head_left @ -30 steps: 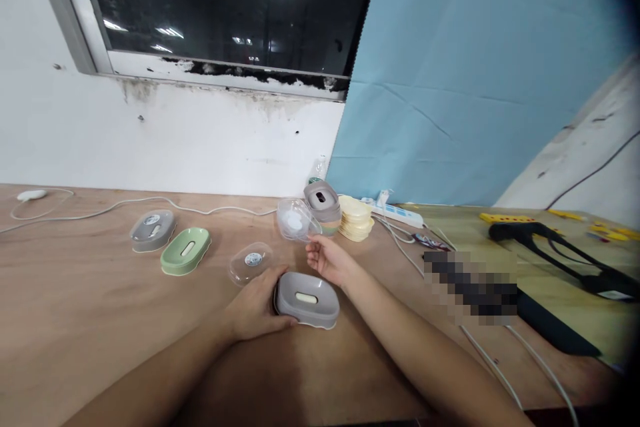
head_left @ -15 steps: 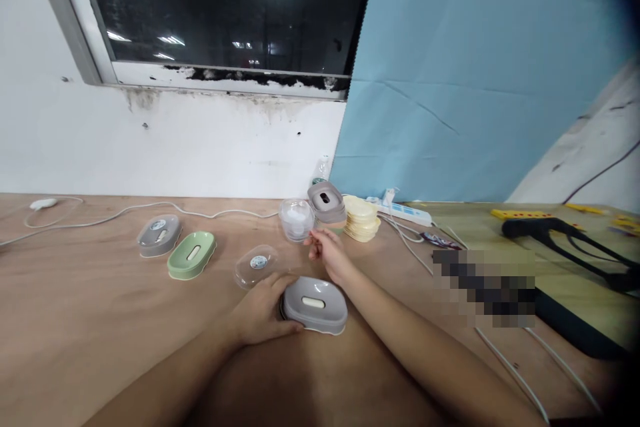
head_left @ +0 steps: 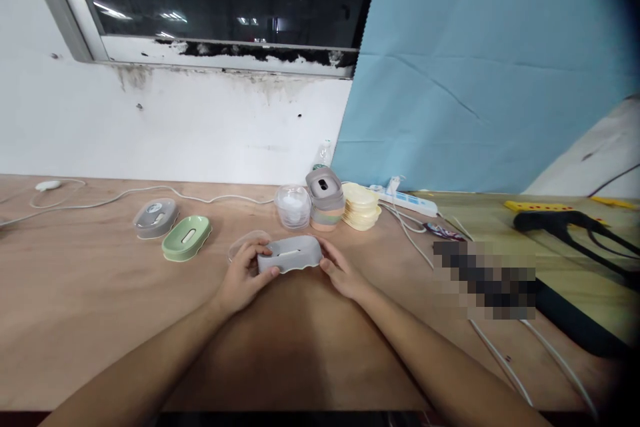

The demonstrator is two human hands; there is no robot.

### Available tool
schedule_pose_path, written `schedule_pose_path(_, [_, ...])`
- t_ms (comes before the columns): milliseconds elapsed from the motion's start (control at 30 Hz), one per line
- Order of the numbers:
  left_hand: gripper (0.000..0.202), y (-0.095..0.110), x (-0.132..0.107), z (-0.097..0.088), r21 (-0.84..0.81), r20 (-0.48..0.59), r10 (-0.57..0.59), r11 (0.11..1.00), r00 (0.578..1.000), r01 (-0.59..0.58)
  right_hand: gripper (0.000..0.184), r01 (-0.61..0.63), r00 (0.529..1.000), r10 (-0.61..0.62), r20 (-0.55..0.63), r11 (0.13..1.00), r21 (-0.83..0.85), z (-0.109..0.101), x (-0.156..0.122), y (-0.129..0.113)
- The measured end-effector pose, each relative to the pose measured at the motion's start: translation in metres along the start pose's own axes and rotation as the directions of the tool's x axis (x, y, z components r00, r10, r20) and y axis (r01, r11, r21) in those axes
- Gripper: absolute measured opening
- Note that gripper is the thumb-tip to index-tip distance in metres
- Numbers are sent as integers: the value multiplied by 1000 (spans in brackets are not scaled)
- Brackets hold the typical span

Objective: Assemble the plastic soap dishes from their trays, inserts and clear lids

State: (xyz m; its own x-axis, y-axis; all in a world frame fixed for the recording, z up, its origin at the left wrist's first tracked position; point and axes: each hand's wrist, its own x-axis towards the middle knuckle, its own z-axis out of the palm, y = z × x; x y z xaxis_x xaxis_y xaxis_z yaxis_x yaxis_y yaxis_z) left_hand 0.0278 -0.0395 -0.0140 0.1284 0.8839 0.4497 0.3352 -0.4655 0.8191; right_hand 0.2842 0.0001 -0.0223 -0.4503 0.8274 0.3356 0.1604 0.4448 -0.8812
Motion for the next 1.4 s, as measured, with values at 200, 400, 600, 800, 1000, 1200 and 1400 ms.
schedule_pose_path(200, [39,6,3,0,-221,-50,-150,966,988,135,37,-75,982,51,-182,989,-126,8,2,0])
schedule_pose_path(400, [41,-2,0,0,-129,29,-117,984,993,120,24,-20,911,-109,-397,952,-306,12,2,-5])
schedule_pose_path(600, [43,-4,0,-1,-151,18,-154,976,988,155,17,72,925,-245,-292,864,-498,6,0,-11])
schedule_pose_path(800, [49,-3,5,-3,-411,-106,-349,868,931,278,14,133,931,-294,-218,827,-546,-1,-6,-11])
schedule_pose_path(1000, [52,-9,3,-6,-503,-90,-364,820,927,273,26,46,553,-226,-802,969,-241,-46,5,-20])
schedule_pose_path(1200, [47,-4,0,-4,-412,-25,-252,884,967,220,37,110,393,-68,-917,994,-27,-105,36,-18])
schedule_pose_path(1400, [38,-1,-2,-6,-267,-8,-35,963,999,32,51,-96,358,65,-932,995,32,-130,66,13])
